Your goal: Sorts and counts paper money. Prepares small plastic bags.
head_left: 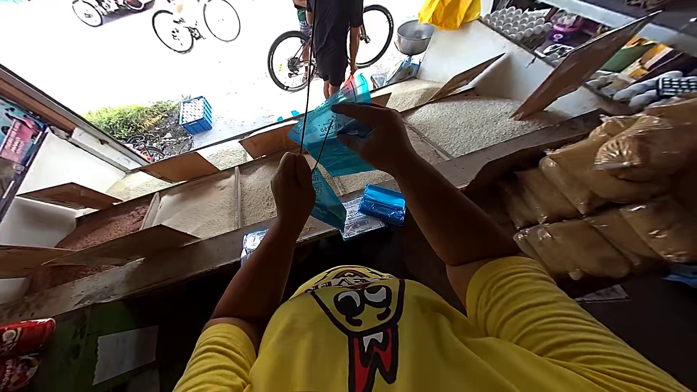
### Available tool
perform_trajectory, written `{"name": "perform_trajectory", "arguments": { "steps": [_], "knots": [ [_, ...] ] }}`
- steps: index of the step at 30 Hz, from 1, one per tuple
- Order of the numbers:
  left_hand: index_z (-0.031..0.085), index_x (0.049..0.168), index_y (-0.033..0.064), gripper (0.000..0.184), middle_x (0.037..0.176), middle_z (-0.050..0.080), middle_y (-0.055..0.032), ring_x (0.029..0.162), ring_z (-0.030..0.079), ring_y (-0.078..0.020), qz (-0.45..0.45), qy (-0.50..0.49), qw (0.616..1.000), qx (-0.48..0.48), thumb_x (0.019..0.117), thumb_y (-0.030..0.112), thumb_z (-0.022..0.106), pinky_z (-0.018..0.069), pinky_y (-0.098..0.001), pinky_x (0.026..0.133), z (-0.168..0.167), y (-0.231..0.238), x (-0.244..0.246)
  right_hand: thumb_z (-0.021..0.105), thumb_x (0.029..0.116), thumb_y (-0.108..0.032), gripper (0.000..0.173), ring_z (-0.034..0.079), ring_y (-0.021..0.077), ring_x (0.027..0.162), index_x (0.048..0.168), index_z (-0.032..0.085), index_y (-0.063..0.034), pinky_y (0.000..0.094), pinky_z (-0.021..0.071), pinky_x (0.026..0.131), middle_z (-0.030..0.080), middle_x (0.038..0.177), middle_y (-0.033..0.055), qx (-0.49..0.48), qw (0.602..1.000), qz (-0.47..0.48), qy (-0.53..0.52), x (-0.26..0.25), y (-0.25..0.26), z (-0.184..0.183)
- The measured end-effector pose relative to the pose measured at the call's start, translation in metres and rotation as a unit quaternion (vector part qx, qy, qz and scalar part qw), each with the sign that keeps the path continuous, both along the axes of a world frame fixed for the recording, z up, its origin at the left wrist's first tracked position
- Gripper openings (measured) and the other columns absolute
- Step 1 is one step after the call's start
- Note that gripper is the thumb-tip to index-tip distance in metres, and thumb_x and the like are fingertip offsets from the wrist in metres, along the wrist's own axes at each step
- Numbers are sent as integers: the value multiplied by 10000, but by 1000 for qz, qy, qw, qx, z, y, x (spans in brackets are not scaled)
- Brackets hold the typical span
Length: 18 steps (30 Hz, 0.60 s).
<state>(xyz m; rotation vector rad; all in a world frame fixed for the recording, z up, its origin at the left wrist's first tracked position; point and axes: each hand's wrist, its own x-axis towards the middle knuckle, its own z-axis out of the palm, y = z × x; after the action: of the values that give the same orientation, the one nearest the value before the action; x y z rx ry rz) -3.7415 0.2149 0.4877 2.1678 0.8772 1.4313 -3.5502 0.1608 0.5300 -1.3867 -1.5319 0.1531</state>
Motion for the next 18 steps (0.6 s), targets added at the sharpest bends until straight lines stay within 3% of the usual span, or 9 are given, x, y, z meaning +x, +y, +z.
{"name": "perform_trajectory", "arguments": {
  "steps": [7,14,16,18],
  "knots": [
    [505,790,54,317,633,409,0,551,440,-65,34,38,999,-4,1071,138,385,385,-217,536,1,-3,-2,656,910,6,356,712,248,1098,1251,735,-57,365,570,959,720,1226,173,70,993,16,-91,-6,4,-12],
    [493,788,43,312,662,422,-19,569,453,-69,94,5,996,3,1072,103,378,400,-206,548,-13,-11,8,616,936,18,303,737,258,1010,1195,759,-46,383,594,900,751,1139,163,117,982,40,-140,-26,8,-28],
    [544,830,-13,310,704,516,-82,642,547,-123,109,-6,994,6,1071,74,368,472,-260,617,-12,-7,11,626,911,28,350,737,279,912,1237,735,-37,428,609,826,748,1053,174,87,983,95,-132,-44,1,-38],
    [558,846,-21,330,731,527,-86,681,561,-124,125,-22,992,3,1081,85,354,482,-265,655,-10,-1,10,660,879,18,505,739,322,937,1383,626,-1,480,600,832,740,1102,203,50,987,118,-94,-55,-5,-43]
  ]
}}
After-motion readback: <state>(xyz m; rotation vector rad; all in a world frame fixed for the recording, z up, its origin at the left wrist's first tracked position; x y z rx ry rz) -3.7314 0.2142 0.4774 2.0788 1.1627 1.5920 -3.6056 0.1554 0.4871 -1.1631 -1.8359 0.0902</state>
